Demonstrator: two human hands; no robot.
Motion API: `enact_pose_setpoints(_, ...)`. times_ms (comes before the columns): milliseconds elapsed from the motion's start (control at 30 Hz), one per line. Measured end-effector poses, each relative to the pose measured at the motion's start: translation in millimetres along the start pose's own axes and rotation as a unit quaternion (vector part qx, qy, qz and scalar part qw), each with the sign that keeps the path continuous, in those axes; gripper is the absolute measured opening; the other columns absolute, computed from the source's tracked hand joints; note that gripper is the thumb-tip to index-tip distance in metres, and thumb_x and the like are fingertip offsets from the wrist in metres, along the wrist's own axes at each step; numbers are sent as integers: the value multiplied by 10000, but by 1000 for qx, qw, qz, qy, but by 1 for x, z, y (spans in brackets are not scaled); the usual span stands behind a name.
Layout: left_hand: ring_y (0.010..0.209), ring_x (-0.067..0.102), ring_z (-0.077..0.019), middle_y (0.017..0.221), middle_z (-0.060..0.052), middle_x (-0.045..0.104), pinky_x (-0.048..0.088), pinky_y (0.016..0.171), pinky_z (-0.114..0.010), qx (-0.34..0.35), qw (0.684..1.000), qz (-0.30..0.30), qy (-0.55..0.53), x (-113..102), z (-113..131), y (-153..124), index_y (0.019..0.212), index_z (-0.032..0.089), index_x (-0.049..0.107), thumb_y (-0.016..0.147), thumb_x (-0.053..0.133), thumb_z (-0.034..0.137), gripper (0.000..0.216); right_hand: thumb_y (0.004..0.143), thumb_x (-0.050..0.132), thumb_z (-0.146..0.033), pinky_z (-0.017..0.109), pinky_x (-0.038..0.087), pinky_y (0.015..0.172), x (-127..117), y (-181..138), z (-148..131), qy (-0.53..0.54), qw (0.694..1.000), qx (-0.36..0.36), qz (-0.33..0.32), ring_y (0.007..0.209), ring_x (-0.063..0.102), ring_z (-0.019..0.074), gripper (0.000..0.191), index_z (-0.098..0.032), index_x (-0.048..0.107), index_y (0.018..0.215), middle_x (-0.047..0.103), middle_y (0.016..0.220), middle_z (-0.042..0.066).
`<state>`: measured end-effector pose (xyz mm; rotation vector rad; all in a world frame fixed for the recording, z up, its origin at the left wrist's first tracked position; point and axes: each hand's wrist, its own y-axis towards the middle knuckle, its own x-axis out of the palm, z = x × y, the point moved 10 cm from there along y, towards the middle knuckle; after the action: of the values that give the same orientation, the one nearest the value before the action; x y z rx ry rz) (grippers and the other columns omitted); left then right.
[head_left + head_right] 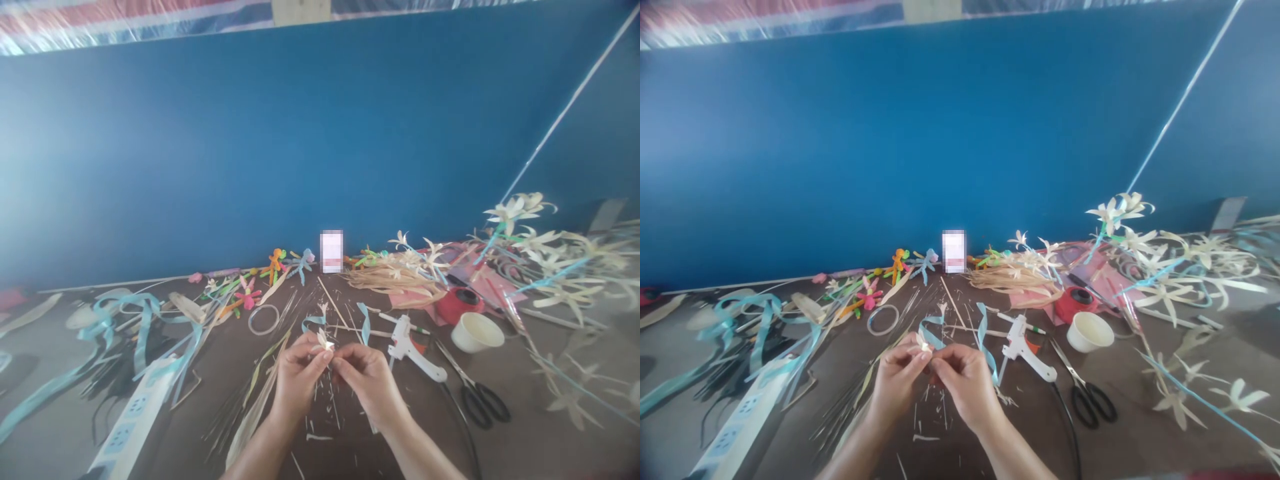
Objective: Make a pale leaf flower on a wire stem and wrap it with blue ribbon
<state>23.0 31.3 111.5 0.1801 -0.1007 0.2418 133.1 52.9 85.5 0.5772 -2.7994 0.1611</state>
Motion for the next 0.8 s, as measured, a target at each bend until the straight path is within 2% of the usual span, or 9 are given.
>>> enact_pose_setpoints(200,639,492,-113,680,-4,499,410,557,-218,-5,1000,-16,19,2,4,-2,615,155,652,735,621,203,133,709,668,-301,199,408,502,2,-3,-8,0,1000,-8,-8,501,527,100,133,-169,668,697,606,545,-17)
enact_pose_setpoints(567,674,523,-125,719,-5,529,456,579,-227,-31,998,-32,-55,4,-6,-1,653,175,677,673,675,172,20,679,708,-302,175,410,494,1,-4,0,85,996,17,-6,493,524,76,142,-168,664,692,607,553,-17)
enact_pose_setpoints(667,692,529,-119,705,7,527,450,631,-235,-24,997,-54,-59,9,-2,-1,669,196,686,681,666,133,67,686,704,-300,178,411,497,2,-4,3,107,994,25,-18,490,522,75,139,-168,662,686,606,552,-15)
enact_pose_setpoints(800,691,513,-109,703,13,521,433,616,-221,-10,996,-64,-58,12,4,0,688,211,689,690,655,105,111,710,686,-290,177,401,504,4,-4,4,112,993,24,-33,495,513,70,128,-165,667,690,600,543,-14)
